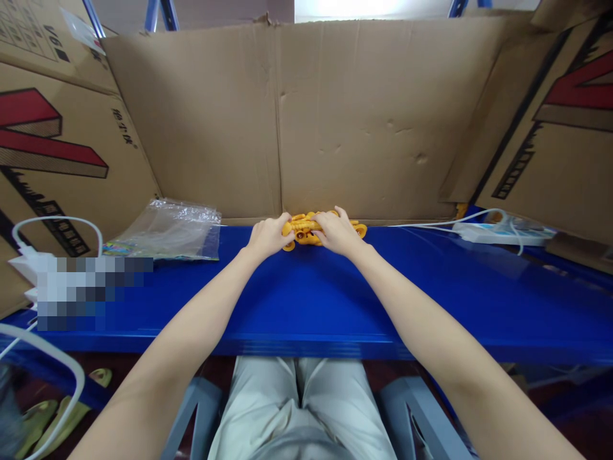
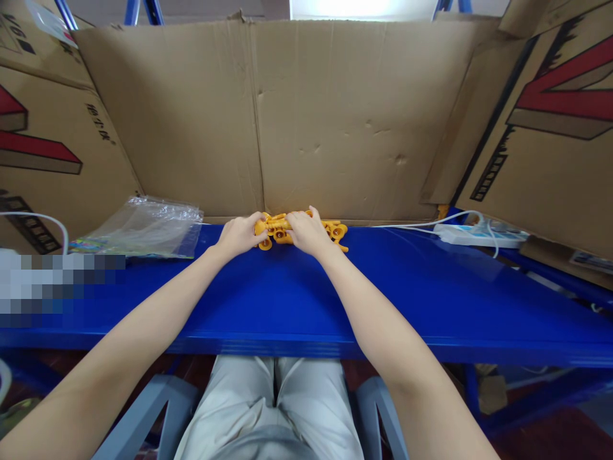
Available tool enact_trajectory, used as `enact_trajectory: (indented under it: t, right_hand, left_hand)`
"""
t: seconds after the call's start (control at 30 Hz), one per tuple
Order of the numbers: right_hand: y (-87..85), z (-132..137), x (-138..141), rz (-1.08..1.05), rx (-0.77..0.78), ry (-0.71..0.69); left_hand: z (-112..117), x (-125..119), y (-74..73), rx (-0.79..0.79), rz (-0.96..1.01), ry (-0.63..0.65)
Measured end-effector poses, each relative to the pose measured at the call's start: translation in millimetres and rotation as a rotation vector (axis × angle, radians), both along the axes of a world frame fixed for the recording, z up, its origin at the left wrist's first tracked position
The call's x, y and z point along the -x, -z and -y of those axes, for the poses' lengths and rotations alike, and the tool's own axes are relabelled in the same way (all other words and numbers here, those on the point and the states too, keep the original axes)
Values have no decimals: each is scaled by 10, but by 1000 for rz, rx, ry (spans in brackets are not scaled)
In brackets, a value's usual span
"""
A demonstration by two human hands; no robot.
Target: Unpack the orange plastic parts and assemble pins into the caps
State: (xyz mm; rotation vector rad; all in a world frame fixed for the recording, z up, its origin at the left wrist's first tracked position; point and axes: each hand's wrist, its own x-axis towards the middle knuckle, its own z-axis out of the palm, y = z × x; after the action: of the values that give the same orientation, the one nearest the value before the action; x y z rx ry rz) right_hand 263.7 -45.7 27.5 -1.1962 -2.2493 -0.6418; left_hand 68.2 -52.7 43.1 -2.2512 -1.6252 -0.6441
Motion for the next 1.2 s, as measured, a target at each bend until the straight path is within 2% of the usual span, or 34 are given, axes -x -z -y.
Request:
enact_trajectory:
  t: [0.3, 0.73, 0.97, 1.2]
  right_hand:
    - [-1, -14, 1, -22, -41, -38]
    - [-35, 46, 49, -32, -17, -117]
    - [-28, 30, 40, -62, 13, -90]
    - [24, -46, -5, -108, 33, -71]
  left_hand:
    - [-76, 34, 21, 20, -55, -88]
    - [-187, 174, 65, 31, 115, -156]
    - [-268, 390, 77, 29, 96, -265]
    - [-494, 764, 159, 68, 75, -388]
